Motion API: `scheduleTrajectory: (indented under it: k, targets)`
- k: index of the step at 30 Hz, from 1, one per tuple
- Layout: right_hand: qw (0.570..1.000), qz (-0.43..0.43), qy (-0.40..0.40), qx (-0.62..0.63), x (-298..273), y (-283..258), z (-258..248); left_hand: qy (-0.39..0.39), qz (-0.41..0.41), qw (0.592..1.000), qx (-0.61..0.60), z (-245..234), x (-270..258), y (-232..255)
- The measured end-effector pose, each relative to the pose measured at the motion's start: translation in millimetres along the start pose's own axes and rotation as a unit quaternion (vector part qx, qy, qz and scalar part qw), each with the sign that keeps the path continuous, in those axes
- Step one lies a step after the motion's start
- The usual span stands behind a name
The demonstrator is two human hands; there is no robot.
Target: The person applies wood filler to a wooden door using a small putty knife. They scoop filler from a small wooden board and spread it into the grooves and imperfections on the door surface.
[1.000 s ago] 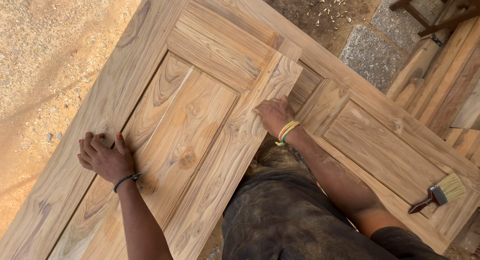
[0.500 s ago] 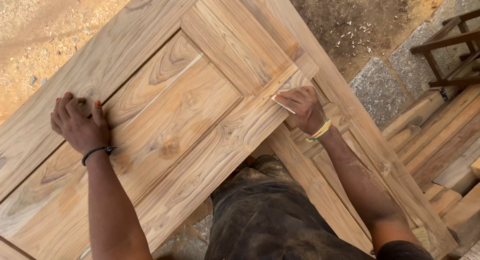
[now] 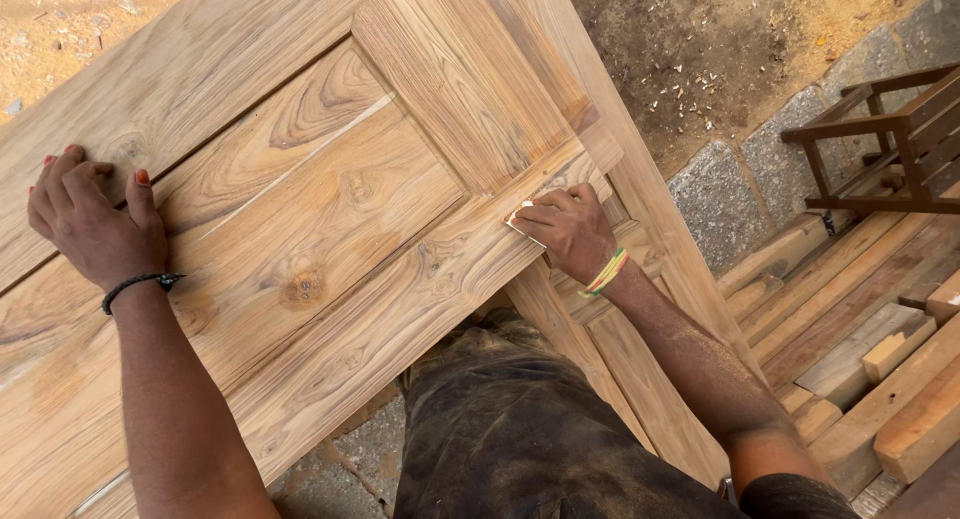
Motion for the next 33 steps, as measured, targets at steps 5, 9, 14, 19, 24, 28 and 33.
scheduleTrajectory:
  k: [5, 9, 14, 19, 24, 28, 33]
  targets:
    - [0.999, 0.002, 0.034, 0.036, 0, -5, 0, 0.009, 0.044, 0.995, 0.085, 12, -8, -16]
    - [1.000, 0.001, 0.009, 0.007, -12, 13, -6, -0.004, 0.032, 0.997, 0.077, 17, -15, -30]
    - [0.996, 0.030, 0.075, 0.034, 1, 34, 3, 0.014, 0.060, 0.994, 0.092, 17, -17, -29]
    - [0.998, 0.039, 0.030, 0.026, -21, 25, -16, 0.003, 0.058, 0.995, 0.082, 14, -18, -28]
    - [0.997, 0.046, 0.060, 0.026, -3, 44, -13, 0.001, 0.056, 0.995, 0.079, 20, -16, -32]
    - [0.990, 0.086, 0.094, 0.055, -6, 27, 19, -0.005, 0.059, 0.993, 0.103, 19, -19, -34]
    - [0.988, 0.121, 0.052, 0.075, -38, 9, 0, -0.016, 0.057, 0.990, 0.125, 24, -24, -44]
Point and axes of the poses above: each hand's wrist, its own x-axis towards the middle knuckle, its own z-axis out of the palm, y = z × x, the point moved 1 cm from there along x, towards the middle knuckle, and after that the axes turned 9 degrees about z, right-handed, at the moved point
